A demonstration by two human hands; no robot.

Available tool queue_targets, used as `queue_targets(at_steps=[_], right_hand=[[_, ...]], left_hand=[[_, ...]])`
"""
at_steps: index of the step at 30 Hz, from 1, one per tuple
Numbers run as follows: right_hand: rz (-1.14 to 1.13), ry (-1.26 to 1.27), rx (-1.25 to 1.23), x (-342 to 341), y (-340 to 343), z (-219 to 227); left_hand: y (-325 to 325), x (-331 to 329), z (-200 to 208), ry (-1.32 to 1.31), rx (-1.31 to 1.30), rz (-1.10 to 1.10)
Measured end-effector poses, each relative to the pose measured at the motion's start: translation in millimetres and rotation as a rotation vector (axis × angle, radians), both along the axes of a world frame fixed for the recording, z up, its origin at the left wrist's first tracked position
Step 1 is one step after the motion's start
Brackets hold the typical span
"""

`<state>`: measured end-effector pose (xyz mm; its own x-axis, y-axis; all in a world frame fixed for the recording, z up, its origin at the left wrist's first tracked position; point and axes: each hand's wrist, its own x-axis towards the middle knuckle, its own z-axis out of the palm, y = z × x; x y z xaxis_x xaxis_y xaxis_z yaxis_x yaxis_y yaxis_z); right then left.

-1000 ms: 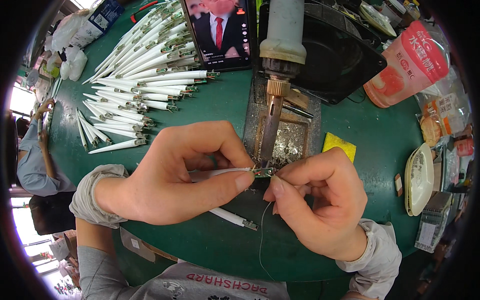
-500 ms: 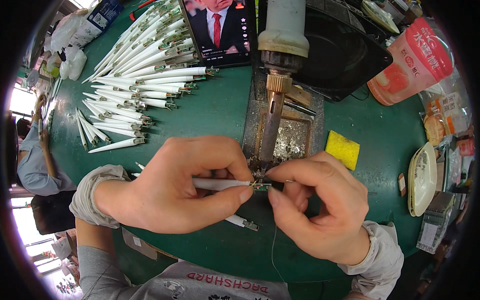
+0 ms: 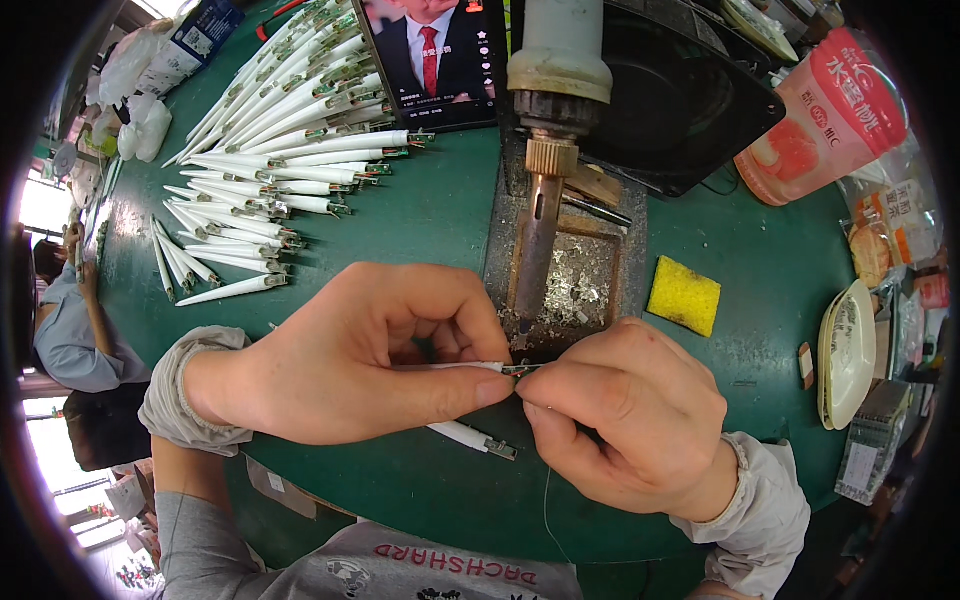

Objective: The person solders wires or small components onto the ends of LED strips or tubes at an assembly station. This is done using a soldering iron and solder wire, with a cleaning sponge nearby.

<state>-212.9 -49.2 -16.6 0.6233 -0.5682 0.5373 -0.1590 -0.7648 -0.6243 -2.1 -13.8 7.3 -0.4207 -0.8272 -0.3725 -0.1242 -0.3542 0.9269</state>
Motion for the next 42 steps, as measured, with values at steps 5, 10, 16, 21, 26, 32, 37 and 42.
queue_targets(at_steps=[5, 10, 16, 21, 26, 32, 37, 42], right_hand=[[0.112, -0.076, 0.241, -6, 0, 0], [0.011, -0.257, 0.603, -6, 9, -7], [0.022, -0.208, 0.873, -1, 8, 9], [0.030, -0.228, 0.927, 1, 6, 10], [0.055, -0.313, 0.908, 2, 7, 8], [0.086, -0.318, 0.894, 2, 7, 7], [0.074, -0.298, 0.902, 1, 5, 7], [0.062, -0.260, 0.900, 0, 1, 2]], left_hand=[[-1, 2, -1, 0.069, 0.065, 0.058], [-1, 2, 1, 0.038, 0.009, 0.089], [-2, 2, 3, 0.025, -0.048, 0.109], [-1, 2, 5, -0.004, -0.072, 0.114], [0, 1, 6, 0.053, -0.113, 0.133], [0, 2, 8, 0.088, -0.070, 0.138], [-1, 4, 4, 0.089, -0.053, 0.156], [1, 3, 5, 0.010, -0.076, 0.151]])
